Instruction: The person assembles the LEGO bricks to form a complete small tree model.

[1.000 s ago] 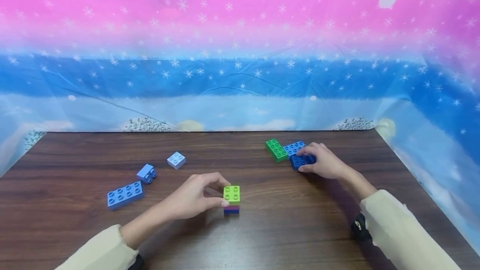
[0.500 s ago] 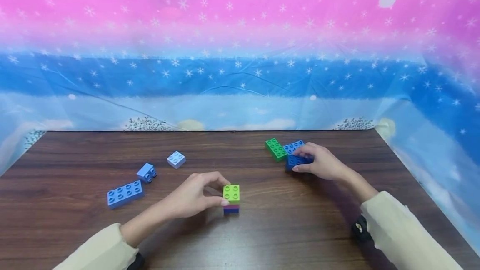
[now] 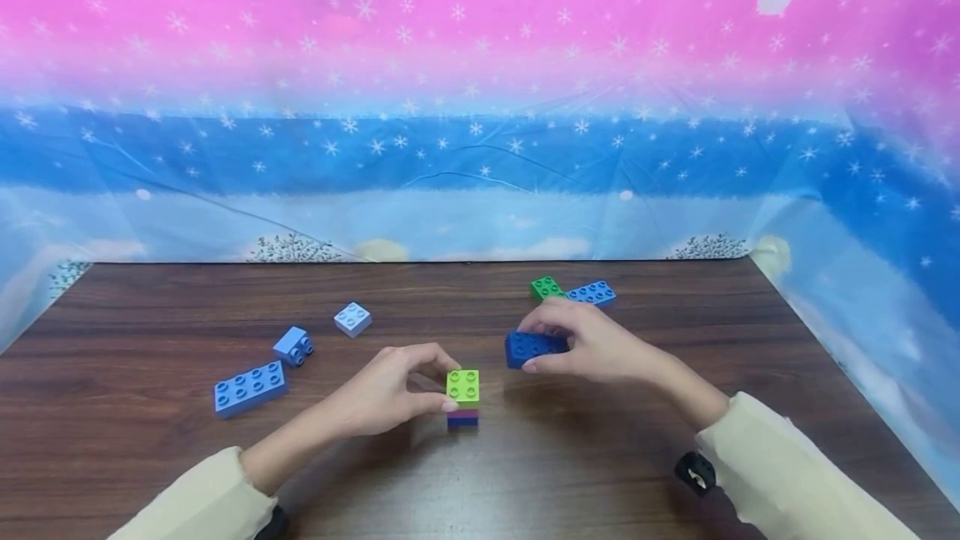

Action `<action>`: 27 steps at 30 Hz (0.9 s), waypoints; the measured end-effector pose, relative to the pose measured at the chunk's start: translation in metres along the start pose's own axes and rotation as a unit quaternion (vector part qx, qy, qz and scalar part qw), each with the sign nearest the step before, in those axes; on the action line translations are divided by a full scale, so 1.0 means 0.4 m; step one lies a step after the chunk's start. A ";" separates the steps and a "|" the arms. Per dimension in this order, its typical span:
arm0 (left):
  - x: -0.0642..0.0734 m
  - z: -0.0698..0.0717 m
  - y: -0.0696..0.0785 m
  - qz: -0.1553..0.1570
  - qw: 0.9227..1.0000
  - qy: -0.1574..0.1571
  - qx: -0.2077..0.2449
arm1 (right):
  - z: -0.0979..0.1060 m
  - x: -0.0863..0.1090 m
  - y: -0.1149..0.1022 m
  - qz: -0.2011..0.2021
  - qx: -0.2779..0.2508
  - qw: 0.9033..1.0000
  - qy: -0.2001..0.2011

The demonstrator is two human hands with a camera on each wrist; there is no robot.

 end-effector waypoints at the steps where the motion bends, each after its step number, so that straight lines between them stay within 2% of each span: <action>1: 0.000 0.000 0.000 0.000 1.000 0.000 -0.001 | -0.003 -0.004 -0.017 0.013 0.002 1.000 0.000; 4: -0.001 0.000 0.002 -0.002 1.000 -0.002 -0.003 | -0.014 -0.015 -0.058 0.041 -0.002 0.999 -0.005; 10: 0.001 0.000 0.003 -0.006 1.000 -0.008 0.003 | -0.034 -0.030 -0.099 0.047 -0.012 0.999 -0.014; 15: 0.001 0.000 0.003 -0.007 1.000 -0.008 0.001 | -0.053 -0.036 -0.111 0.038 -0.029 0.999 -0.022; 27: 0.001 0.001 0.001 -0.006 1.000 -0.009 -0.001 | -0.061 -0.040 -0.125 0.032 -0.024 0.999 -0.019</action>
Point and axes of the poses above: each hand's wrist, its own x-axis away from the middle knuckle, its own z-axis out of the back of the hand, y = z × x, the point moved 8 cm from there along -x, towards the middle knuckle, and after that the axes turned 12 degrees about x, right-handed, at the moved point
